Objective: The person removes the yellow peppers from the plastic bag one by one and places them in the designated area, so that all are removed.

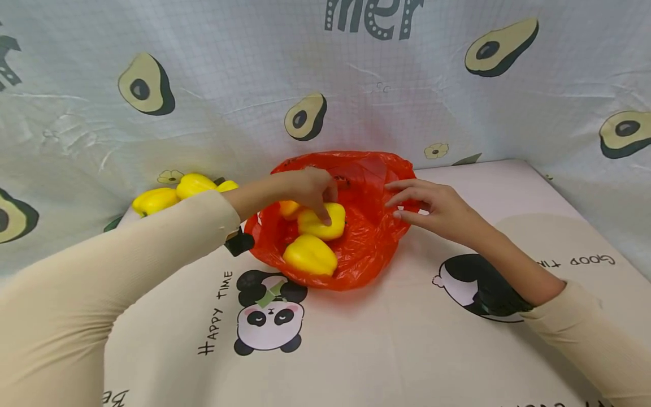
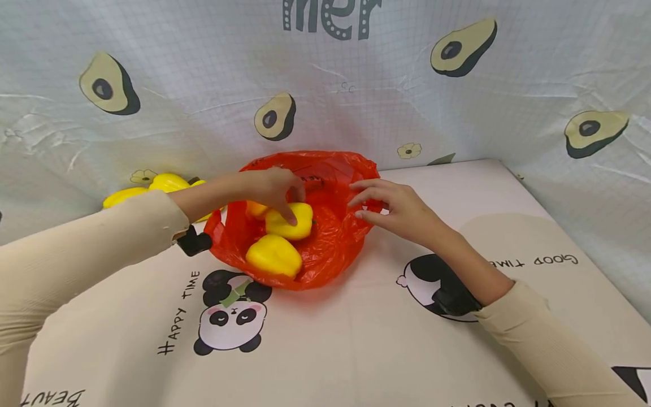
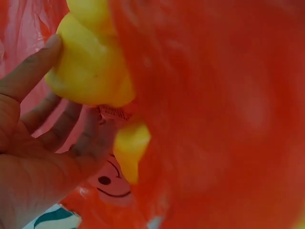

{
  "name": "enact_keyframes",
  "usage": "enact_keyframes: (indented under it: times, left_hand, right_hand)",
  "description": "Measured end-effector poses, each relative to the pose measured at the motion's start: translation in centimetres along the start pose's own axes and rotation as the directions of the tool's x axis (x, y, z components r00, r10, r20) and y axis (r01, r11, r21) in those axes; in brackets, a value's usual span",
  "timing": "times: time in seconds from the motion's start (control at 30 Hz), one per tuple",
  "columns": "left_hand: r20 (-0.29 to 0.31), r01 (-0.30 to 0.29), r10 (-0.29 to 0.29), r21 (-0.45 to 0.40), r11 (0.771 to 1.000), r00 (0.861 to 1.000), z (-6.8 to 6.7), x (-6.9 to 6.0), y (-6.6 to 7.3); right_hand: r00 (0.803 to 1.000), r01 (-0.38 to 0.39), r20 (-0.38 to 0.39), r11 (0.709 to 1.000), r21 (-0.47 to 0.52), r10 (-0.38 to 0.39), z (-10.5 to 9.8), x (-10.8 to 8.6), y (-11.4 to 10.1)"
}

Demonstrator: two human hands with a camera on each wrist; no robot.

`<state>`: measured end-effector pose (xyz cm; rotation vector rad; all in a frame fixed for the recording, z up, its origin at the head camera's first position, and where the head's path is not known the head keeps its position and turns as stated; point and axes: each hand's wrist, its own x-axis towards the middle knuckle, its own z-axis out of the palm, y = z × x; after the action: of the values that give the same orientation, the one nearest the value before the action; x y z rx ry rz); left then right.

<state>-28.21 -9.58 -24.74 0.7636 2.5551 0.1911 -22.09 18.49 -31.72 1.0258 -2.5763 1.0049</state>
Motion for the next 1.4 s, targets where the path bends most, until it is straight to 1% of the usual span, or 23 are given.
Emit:
enact_keyframes:
  times: [0.07,0.13,0.23,0.37,0.43,0.47,0.57,0.63,0.7,0.8,0.87,0.97,1.17,1.33,1.4]
  left_hand:
    - [0.026,-0.001,0.002,-0.053,0.999,1.0,0.2,0.2,0.2]
    - [0.053,-0.002,0.008,-0.124,0.992,0.999,0.4,0.3,0.3]
    - [0.094,-0.006,0.03,-0.24,0.971,0.995,0.6,0.4,0.1]
    - [0.123,-0.051,0.096,-0.326,0.944,0.988,0.6,0.8,-0.5]
    - [0.142,-0.055,0.113,-0.364,0.93,0.983,0.6,1.1,-0.8]
    - [0.151,-0.045,0.11,-0.38,0.924,0.982,0.6,1.3,-0.9]
    - [0.202,0.03,0.069,-0.45,0.893,0.977,0.6,1.9,-1.1]
    - [0.243,0.093,0.037,-0.501,0.861,0.969,0.7,2.2,-1.0]
    - [0.277,0.139,0.02,-0.545,0.827,0.961,0.8,2.5,-0.8]
    - [0.295,0.163,0.02,-0.582,0.797,0.955,0.9,2.7,-0.6]
    - [0.289,0.161,0.02,-0.587,0.793,0.957,1.0,2.7,-0.6]
    - [0.278,0.159,0.013,-0.587,0.794,0.961,0.9,2.7,-0.7]
    - [0.265,0.156,0.001,-0.57,0.807,0.964,0.3,2.7,-1.2]
    - [0.271,0.161,0.002,-0.575,0.802,0.963,-0.2,3.0,-1.8]
    - [0.259,0.155,0.0,-0.579,0.8,0.966,-0.2,3.2,-2.1]
  right_hand:
    - [1.0,-0.003,-0.001,1.0,0.001,0.003,0.0,0.0,0.0]
    - [1.0,-0.002,-0.001,1.0,-0.002,0.002,-0.1,0.0,0.0]
    - [1.0,0.004,-0.001,1.0,-0.008,-0.004,-0.1,0.0,-0.1]
    - [1.0,0.006,0.001,1.0,-0.018,-0.006,-0.2,0.0,-0.1]
    - [1.0,0.002,0.006,1.0,-0.017,-0.002,-0.2,0.0,-0.1]
    - [1.0,-0.001,0.01,1.0,-0.016,0.001,-0.1,0.0,0.0]
    - [1.0,-0.001,0.016,1.0,-0.012,0.002,-0.1,0.0,-0.1]
    - [1.0,0.002,0.014,1.0,-0.013,-0.002,0.0,0.0,-0.1]
    - [1.0,0.002,0.011,1.0,-0.013,-0.002,0.1,0.1,-0.1]
    - [1.0,0.0,0.009,1.0,-0.015,0.0,0.2,0.1,-0.1]
    - [1.0,-0.005,0.009,1.0,-0.017,0.005,0.2,0.1,-0.2]
    - [1.0,-0.014,0.005,1.0,-0.02,0.014,0.1,0.0,-0.2]
    - [1.0,-0.021,0.008,1.0,-0.019,0.022,0.2,-0.2,-0.1]
    - [1.0,-0.025,0.009,1.0,-0.007,0.025,0.2,-0.2,-0.1]
    - [1.0,-0.021,0.007,1.0,-0.005,0.021,0.3,-0.2,-0.2]
